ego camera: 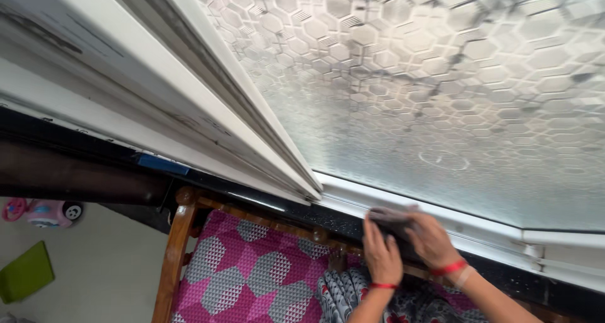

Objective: The person wipes the white frame and the patterned glass of a window by hand using a dark cloth.

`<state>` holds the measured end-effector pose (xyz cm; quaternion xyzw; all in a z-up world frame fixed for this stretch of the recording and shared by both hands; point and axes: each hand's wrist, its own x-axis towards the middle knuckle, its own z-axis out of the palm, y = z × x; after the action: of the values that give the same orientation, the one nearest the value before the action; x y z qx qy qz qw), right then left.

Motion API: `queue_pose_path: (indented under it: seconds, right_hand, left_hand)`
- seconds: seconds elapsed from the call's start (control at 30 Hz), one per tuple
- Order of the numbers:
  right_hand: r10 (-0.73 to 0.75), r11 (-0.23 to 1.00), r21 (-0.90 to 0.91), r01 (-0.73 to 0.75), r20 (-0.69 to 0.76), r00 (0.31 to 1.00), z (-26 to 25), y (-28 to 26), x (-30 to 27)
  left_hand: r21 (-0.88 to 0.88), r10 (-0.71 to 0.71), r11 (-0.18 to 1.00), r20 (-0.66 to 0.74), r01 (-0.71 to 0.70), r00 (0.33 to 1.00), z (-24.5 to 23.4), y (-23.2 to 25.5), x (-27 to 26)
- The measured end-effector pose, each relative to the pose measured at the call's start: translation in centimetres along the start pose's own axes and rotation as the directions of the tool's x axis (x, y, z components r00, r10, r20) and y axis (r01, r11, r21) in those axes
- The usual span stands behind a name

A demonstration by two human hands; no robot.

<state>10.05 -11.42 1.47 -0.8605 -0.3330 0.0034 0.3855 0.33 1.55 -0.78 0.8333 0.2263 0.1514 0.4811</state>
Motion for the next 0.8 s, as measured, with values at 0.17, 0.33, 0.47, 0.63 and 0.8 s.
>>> queue_pose_path:
  seconds: [0.17, 0.33, 0.47, 0.63, 0.8]
  right_hand:
    - [-0.313, 0.930, 0.229, 0.287, 0.087, 0.946, 9.0, -4.2, 8.7]
    - [-0.152, 0.794, -0.412, 0.447, 0.577, 0.803, 14.5, -6.4, 14.0]
    - [-0.156, 0.722, -0.486, 0.492, 0.579, 0.800, 16.4, -5.7, 14.9]
    - [-0.114, 0.700, -0.515, 0.495, 0.604, 0.789, 17.1, -4.7, 14.1]
    - [-0.071, 0.659, -0.557, 0.506, 0.623, 0.779, 16.2, -4.1, 13.0]
  left_hand:
    - [-0.069, -0.047, 0.997, -0.184, 0.035, 0.982, -3.8, -4.7, 6.2]
    - [0.180, -0.254, 0.957, 0.130, 0.229, 0.958, -7.5, -4.1, 10.9]
    - [0.150, -0.107, 0.983, 0.007, 0.105, 0.994, -7.5, -4.1, 11.1]
    - [0.183, -0.013, 0.983, -0.047, 0.021, 0.999, -6.0, -6.8, 10.6]
    - [0.320, -0.111, 0.944, 0.089, 0.077, 0.990, -3.6, -9.5, 10.3]
